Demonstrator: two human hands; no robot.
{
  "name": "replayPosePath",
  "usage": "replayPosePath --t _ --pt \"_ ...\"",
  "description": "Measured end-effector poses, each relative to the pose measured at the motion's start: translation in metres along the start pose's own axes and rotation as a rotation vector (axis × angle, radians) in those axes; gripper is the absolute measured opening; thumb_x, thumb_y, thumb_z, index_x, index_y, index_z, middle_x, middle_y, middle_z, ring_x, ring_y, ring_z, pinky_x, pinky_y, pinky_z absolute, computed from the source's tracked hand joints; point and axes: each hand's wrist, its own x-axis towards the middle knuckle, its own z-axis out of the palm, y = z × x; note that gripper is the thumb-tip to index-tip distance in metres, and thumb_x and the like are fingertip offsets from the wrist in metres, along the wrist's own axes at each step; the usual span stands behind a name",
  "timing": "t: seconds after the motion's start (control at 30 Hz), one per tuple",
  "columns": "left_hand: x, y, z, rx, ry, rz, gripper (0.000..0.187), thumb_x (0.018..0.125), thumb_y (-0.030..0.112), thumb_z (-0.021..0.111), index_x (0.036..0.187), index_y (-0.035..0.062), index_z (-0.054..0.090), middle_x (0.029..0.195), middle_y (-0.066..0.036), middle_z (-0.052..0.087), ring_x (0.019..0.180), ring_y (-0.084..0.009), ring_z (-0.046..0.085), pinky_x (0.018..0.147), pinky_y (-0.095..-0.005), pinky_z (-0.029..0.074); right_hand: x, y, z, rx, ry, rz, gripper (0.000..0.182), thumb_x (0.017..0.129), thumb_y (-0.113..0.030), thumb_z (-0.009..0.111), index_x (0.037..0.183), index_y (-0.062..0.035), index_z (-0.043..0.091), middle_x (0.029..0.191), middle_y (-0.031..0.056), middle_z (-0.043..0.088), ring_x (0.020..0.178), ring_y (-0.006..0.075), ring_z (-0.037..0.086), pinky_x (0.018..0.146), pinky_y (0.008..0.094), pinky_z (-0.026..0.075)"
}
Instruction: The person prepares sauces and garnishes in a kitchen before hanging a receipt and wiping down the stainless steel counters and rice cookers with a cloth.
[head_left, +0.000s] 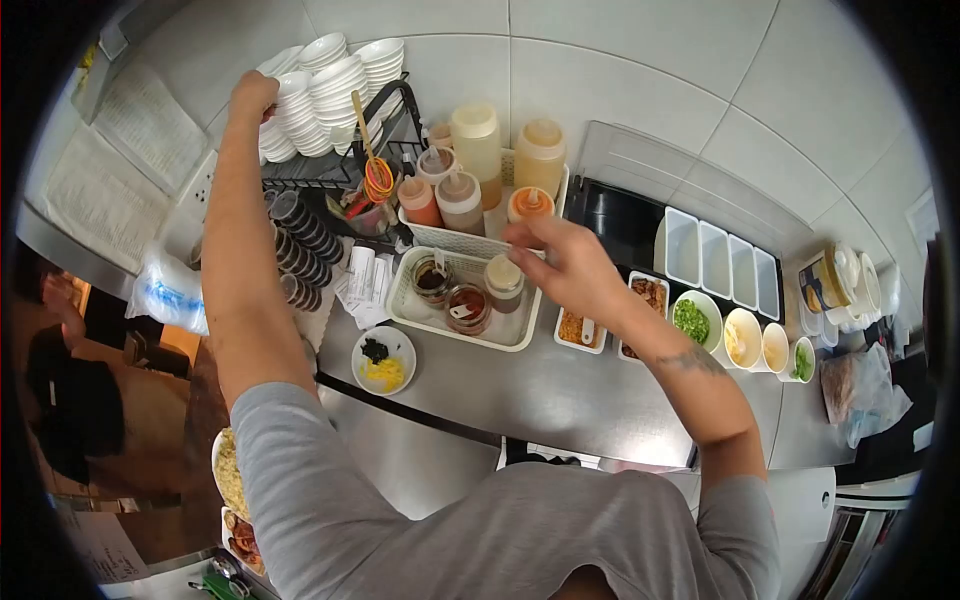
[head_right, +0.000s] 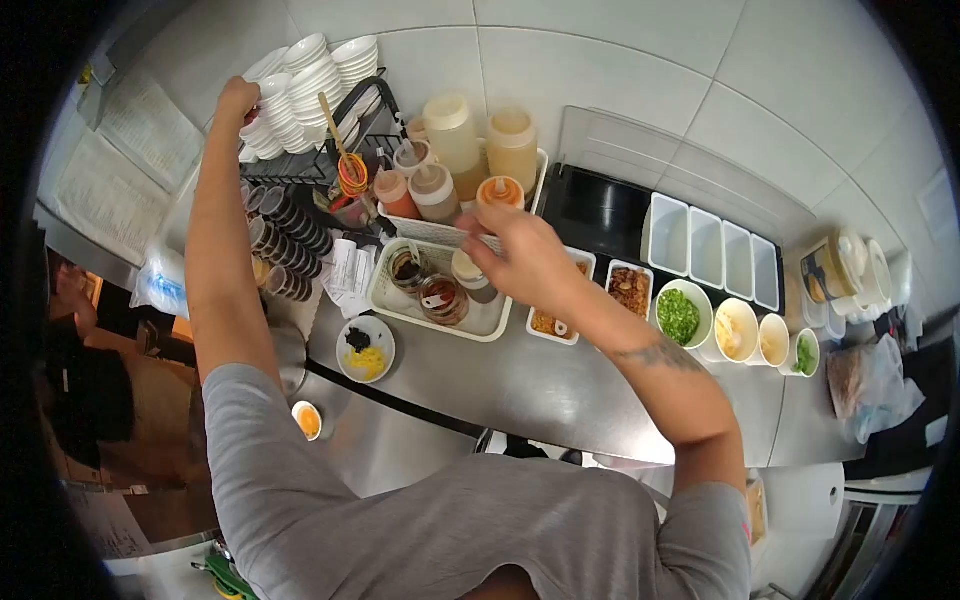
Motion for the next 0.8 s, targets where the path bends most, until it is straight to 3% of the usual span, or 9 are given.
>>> replayPosePath --t 0.07,0.17,0.37,0.47,0.57,0.67,0.77,0.8 --pt "-0.013 0.006 -0.001 0.088 -0.089 -0.001 0.024 0.072 0.019 0.062 0.078 -0.0037 0.063 0.069 -0.015 0.063 0.057 -0.0224 0.06 0.047 -0.0344 0.045 0.027 -0.015 0.008 0.053 -0.007 0.142 0.058 0.077 -0.022 0.071 0.126 -0.0008 0.046 0.12 0.0194 0.054 0.102 0.0294 0.061 0.088 0.0417 0.049" --pt "-0.028 0.017 0.0 0.003 -0.134 -0.006 0.022 0.074 0.017 0.063 0.09 0.0011 0.063 0.071 -0.006 0.06 0.059 -0.0165 0.052 0.051 -0.0329 0.042 0.077 0.008 0.037 -0.183 0.165 0.141 0.066 0.076 -0.025 0.072 0.125 0.0063 0.042 0.116 0.0245 0.053 0.1 0.0354 0.061 0.085 0.0426 0.05" --pt "-0.001 -0.016 0.008 -0.248 -0.046 0.286 0.023 0.076 0.012 0.058 0.095 0.0016 0.064 0.08 -0.007 0.062 0.069 -0.0172 0.055 0.057 -0.0345 0.043 0.123 0.02 0.065 -0.283 0.051 0.377 0.077 0.068 -0.035 0.078 0.118 0.01 0.041 0.114 0.0296 0.053 0.102 0.0414 0.059 0.086 0.0415 0.05" --pt "-0.002 -0.011 0.011 -0.198 0.115 0.311 0.024 0.076 0.011 0.055 0.097 0.0006 0.062 0.081 -0.01 0.063 0.073 -0.0203 0.058 0.063 -0.0347 0.045 0.128 0.024 0.072 -0.265 0.054 0.39 0.076 0.065 -0.037 0.079 0.115 0.0074 0.043 0.114 0.0283 0.055 0.103 0.0402 0.059 0.087 0.0412 0.05" --pt "-0.003 -0.013 0.014 -0.024 0.257 0.494 0.025 0.076 0.01 0.051 0.095 -0.0012 0.061 0.088 -0.02 0.066 0.079 -0.0299 0.064 0.067 -0.0375 0.049 0.128 0.02 0.071 -0.301 0.056 0.387 0.071 0.067 -0.033 0.08 0.112 0.008 0.043 0.109 0.0265 0.057 0.102 0.0394 0.059 0.084 0.0403 0.052" --pt "0.005 -0.014 0.014 -0.019 0.496 0.511 0.024 0.078 0.012 0.053 0.098 0.0007 0.061 0.083 -0.016 0.065 0.076 -0.0241 0.062 0.067 -0.0345 0.048 0.125 0.011 0.061 -0.343 0.022 0.366 0.066 0.068 -0.032 0.079 0.11 0.007 0.047 0.108 0.0254 0.058 0.1 0.0391 0.06 0.082 0.0403 0.052" --pt "-0.031 0.0 -0.019 -0.41 0.148 0.261 0.022 0.081 0.013 0.055 0.099 0.0023 0.062 0.081 -0.008 0.064 0.074 -0.016 0.059 0.069 -0.0292 0.046 0.135 0.006 0.033 -0.262 -0.051 0.328 0.058 0.069 -0.028 0.077 0.107 0.0059 0.049 0.108 0.0251 0.058 0.099 0.0389 0.06 0.082 0.0401 0.052" --pt "-0.044 -0.004 -0.029 -0.471 0.007 0.34 0.021 0.082 0.013 0.055 0.099 0.0043 0.062 0.082 -0.006 0.063 0.074 -0.0138 0.058 0.068 -0.0266 0.045 0.138 0.008 0.026 -0.266 0.057 0.319 0.062 0.07 -0.03 0.076 0.112 0.0049 0.048 0.11 0.0254 0.057 0.101 0.0386 0.059 0.084 0.0406 0.051"
